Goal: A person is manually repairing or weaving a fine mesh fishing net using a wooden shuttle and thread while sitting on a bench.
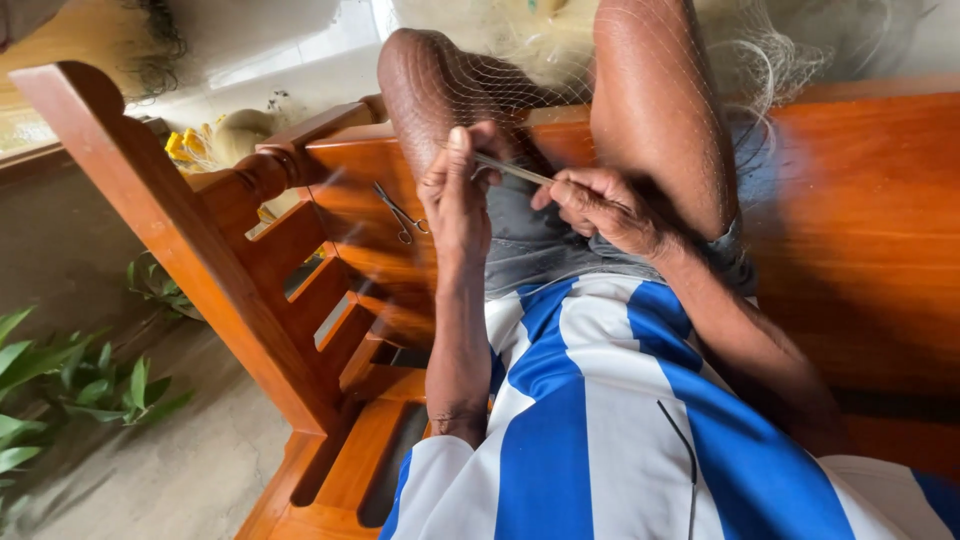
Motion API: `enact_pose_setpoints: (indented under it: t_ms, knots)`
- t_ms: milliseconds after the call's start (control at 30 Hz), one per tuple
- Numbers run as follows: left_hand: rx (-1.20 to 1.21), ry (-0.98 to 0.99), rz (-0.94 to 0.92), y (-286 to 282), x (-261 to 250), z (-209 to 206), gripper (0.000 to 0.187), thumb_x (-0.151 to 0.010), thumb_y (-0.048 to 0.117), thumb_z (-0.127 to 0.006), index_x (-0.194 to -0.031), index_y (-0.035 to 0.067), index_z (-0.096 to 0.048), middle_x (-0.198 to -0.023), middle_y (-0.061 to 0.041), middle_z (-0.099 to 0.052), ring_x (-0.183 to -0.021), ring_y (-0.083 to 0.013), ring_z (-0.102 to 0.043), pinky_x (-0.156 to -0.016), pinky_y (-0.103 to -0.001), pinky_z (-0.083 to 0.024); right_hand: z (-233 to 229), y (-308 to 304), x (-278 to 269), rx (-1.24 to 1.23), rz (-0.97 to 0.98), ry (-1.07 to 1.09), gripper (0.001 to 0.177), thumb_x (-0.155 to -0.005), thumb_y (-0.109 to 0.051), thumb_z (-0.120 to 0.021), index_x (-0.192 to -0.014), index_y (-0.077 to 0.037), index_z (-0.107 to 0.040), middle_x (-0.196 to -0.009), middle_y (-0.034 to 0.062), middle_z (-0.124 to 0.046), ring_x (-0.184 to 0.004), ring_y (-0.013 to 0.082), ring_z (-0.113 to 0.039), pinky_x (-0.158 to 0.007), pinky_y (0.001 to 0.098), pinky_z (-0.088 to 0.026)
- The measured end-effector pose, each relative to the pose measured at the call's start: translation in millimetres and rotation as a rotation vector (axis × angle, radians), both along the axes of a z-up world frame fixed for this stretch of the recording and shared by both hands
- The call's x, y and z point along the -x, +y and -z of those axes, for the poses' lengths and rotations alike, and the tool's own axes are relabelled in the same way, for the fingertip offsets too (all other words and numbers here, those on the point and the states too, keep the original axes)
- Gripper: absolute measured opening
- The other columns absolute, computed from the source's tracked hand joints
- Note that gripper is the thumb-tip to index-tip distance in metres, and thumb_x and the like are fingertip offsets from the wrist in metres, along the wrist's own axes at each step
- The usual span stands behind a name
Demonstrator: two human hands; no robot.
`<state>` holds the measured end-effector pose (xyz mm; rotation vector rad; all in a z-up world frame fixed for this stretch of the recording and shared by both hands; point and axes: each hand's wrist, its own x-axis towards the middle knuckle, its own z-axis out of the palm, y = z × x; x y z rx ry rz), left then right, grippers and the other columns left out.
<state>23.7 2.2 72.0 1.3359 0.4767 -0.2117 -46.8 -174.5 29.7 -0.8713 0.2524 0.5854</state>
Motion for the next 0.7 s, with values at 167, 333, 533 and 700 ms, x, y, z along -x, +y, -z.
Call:
enact_pose_setpoints:
  t_ms: [167,333,533,700]
  knots:
    - [0.197,0.043,-0.177,25.3,-16.2,-13.8,0.037,-0.11,0.029,-0.067,-0.122,-0.005,-0.076,-0.104,-0.017,-0.082,-0.089,-0.0172,-0.082,-0.076,-0.027,-0.069,6.5,0.4,0.6,0.011,0.135,-0.078,0.027,-0.113,-0.014,-0.057,-0.114,0.012,-0.068,-0.058,-0.0057,-0.036,-0.053,-0.0024,-0.035,-0.049,0.0135,-0.03]
    - [0.267,-0.048,-0.152,32.9,-13.9,-30.3,0.035,-0.112,0.028,-0.063,-0.118,-0.004,-0.077,-0.101,-0.015,-0.082,-0.095,-0.0237,-0.083,-0.082,-0.032,-0.07,4.4,-3.9,-2.1,0.295,0.24,-0.209,0.018,-0.103,-0.005,-0.073,-0.11,0.011,-0.075,-0.055,0.0055,-0.054,-0.057,0.0032,-0.05,-0.053,0.0176,-0.044]
    - [0.287,-0.411,0.318,59.5,12.2,-53.0,0.045,-0.109,0.015,-0.05,-0.074,-0.011,-0.064,-0.066,-0.029,-0.062,-0.065,-0.0423,-0.069,-0.069,-0.043,-0.057,-22.5,-7.6,17.6,0.31,0.252,-0.193,0.015,-0.092,-0.004,-0.083,-0.102,0.006,-0.082,-0.073,0.0119,-0.073,-0.067,0.0064,-0.058,-0.058,0.0269,-0.054]
    - [0.521,-0.392,0.522,63.4,31.5,-57.6,0.041,-0.106,0.013,-0.055,-0.073,-0.007,-0.071,-0.069,-0.027,-0.068,-0.063,-0.0364,-0.072,-0.066,-0.043,-0.06,1.9,3.4,52.5,0.104,0.417,-0.07,0.015,-0.084,0.005,-0.084,-0.095,0.01,-0.076,-0.069,0.0111,-0.063,-0.063,0.0104,-0.06,-0.057,0.0266,-0.054]
